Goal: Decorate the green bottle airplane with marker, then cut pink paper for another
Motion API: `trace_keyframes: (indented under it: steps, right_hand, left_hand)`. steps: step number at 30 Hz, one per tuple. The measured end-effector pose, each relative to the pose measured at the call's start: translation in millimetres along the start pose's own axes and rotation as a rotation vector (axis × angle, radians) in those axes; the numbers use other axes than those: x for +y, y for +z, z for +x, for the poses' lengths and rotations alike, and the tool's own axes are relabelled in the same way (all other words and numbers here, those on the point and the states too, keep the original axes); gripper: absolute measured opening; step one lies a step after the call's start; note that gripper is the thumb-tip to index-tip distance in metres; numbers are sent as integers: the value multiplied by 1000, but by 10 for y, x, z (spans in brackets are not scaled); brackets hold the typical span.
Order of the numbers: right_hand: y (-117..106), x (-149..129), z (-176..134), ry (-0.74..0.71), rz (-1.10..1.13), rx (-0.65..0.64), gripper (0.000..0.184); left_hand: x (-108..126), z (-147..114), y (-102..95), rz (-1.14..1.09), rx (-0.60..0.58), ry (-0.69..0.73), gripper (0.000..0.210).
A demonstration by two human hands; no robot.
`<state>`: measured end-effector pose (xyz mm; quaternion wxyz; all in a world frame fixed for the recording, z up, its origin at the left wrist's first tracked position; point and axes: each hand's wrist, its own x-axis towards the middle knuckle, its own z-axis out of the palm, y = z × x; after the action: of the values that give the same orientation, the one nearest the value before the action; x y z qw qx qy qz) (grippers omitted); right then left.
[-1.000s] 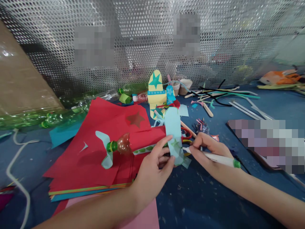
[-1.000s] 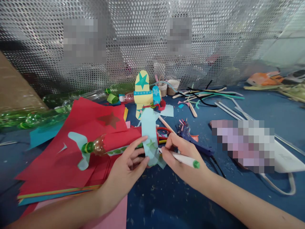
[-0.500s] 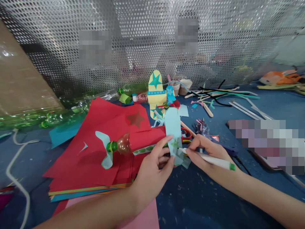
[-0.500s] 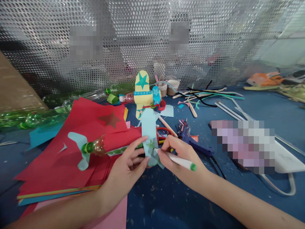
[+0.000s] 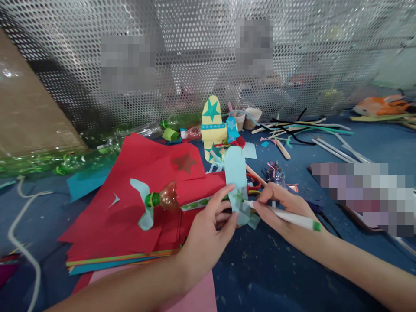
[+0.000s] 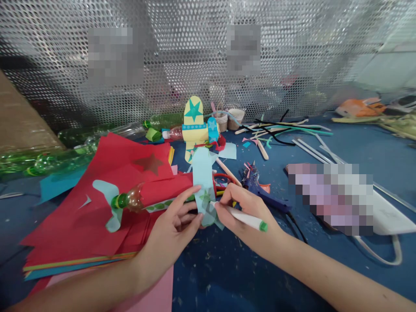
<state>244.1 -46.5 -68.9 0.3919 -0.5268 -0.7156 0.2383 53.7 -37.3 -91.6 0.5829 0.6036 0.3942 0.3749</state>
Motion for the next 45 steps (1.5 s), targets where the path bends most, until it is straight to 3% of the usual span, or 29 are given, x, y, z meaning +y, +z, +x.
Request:
trace_keyframes:
  steps: [7,12,22,33,45]
  right_hand:
    - [13,13,-34,-19,66,53,18]
    - [46,-2,-50,-36,87,22,10]
    - [58,28,-45,0,98,-53,15]
    - [40,-11,-46,-11,89,-32,14]
    - [95,-27,-10,-7,39,-8,26]
  left_hand:
    - [14,1,-3,21,-1,0,46]
    - [9,0,-5,17,-4,2,47]
    - [35,5,4,21,-4,17,47]
    - [17,15,0,9,-2,21,47]
    - [9,6,6,5,0,25,47]
